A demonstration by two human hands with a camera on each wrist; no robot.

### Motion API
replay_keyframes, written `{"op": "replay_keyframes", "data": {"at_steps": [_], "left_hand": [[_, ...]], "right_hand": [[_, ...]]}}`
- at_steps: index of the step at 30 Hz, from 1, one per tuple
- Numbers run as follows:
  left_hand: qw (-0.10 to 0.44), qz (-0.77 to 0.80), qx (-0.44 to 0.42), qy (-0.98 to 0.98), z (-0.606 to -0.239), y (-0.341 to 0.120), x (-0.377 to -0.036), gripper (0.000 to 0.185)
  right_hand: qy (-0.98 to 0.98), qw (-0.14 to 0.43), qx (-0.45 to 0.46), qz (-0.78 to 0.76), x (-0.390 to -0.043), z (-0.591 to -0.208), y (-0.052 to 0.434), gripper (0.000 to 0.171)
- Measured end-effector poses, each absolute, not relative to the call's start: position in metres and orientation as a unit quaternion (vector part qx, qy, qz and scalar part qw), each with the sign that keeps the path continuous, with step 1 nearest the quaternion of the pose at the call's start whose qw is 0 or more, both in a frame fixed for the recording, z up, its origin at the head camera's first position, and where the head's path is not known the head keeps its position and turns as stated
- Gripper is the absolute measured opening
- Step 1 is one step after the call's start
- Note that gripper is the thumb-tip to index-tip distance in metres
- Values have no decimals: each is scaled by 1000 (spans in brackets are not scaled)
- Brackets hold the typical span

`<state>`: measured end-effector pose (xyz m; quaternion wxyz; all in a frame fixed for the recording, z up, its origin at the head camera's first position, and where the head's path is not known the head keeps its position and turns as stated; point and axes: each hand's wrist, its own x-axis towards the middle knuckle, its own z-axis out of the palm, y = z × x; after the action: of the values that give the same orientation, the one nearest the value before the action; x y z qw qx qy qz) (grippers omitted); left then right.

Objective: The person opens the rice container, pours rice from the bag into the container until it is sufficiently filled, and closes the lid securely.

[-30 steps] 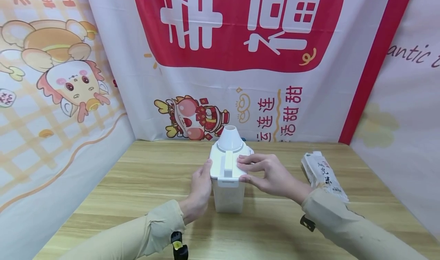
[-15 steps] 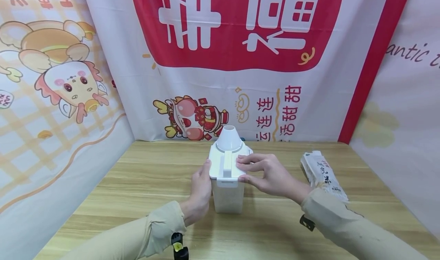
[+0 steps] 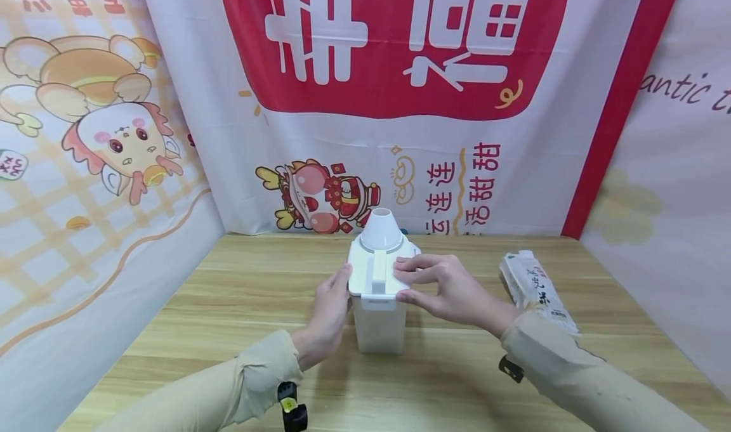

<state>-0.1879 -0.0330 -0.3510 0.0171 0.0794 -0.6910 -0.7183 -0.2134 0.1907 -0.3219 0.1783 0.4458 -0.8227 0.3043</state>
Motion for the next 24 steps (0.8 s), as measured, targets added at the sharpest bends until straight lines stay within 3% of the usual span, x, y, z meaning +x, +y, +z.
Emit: {"op": "replay_keyframes", "data": {"at_steps": [24], "left_hand": [[2, -723, 39, -689, -352, -44, -194, 54]], "right_hand": [[-823, 184, 434, 317, -214, -329, 193, 38]]}}
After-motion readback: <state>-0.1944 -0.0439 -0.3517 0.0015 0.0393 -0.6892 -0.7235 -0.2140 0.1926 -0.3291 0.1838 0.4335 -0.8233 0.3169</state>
